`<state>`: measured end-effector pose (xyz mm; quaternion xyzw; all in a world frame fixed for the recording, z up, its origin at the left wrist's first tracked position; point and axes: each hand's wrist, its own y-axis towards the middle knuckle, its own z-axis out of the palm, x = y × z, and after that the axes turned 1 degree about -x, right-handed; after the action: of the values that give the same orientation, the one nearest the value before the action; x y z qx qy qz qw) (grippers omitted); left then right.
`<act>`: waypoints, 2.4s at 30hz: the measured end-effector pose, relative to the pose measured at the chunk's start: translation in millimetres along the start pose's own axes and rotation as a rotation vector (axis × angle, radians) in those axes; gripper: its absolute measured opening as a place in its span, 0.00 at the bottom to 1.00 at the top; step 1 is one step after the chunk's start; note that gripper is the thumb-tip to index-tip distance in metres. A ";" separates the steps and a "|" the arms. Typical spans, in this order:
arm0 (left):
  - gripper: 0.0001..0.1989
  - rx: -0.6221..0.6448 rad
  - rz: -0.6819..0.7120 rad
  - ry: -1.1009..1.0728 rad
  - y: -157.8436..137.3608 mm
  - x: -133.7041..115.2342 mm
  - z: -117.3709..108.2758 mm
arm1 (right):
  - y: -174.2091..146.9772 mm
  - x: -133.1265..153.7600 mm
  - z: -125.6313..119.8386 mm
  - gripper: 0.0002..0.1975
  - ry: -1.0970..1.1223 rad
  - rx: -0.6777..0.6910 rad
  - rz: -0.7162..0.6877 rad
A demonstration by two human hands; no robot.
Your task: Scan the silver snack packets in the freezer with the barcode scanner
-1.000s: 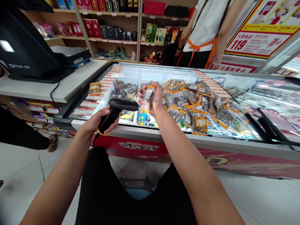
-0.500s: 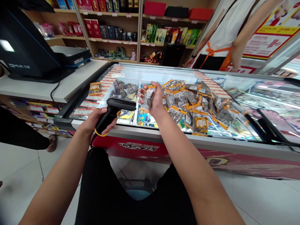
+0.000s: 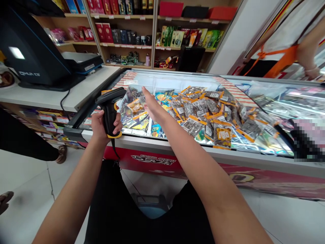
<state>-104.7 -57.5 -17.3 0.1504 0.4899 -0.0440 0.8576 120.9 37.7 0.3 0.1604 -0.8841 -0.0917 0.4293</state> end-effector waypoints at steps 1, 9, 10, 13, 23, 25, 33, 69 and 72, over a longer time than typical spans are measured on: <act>0.26 0.001 -0.009 0.000 0.4 0.9 -0.7 | -0.7 3.1 1.4 0.39 0.032 -0.016 0.032; 0.26 0.021 0.023 0.002 1.9 6.4 -6.4 | -28.1 27.6 15.1 0.13 -0.409 0.223 -0.113; 0.26 0.022 0.030 0.004 1.7 6.3 -6.4 | -26.9 30.9 19.6 0.13 -0.476 0.250 -0.160; 0.27 0.018 0.025 0.008 1.1 5.7 -5.1 | -17.6 39.1 33.4 0.19 -0.503 0.345 -0.284; 0.28 0.063 -0.034 0.025 0.7 3.9 -0.7 | -35.6 -1.1 -33.6 0.23 -0.624 -0.026 -0.040; 0.29 0.082 -0.026 0.026 0.8 4.4 -0.4 | -46.3 -18.0 -61.3 0.24 -0.670 -0.163 0.095; 0.29 0.059 -0.010 0.086 -0.3 4.9 2.1 | -62.6 -46.1 -92.9 0.19 -0.817 -0.185 0.137; 0.28 0.424 -0.195 0.167 -5.6 0.5 -2.3 | -45.3 11.7 -30.7 0.43 0.773 -0.118 0.164; 0.29 0.389 -0.177 0.134 -5.5 2.4 -2.1 | -42.5 4.1 -30.0 0.47 0.535 -0.117 0.120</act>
<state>-106.4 -61.9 -21.5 0.2722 0.5395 -0.2025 0.7706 150.9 -4.0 9.0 0.1012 -0.7403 -0.0715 0.6607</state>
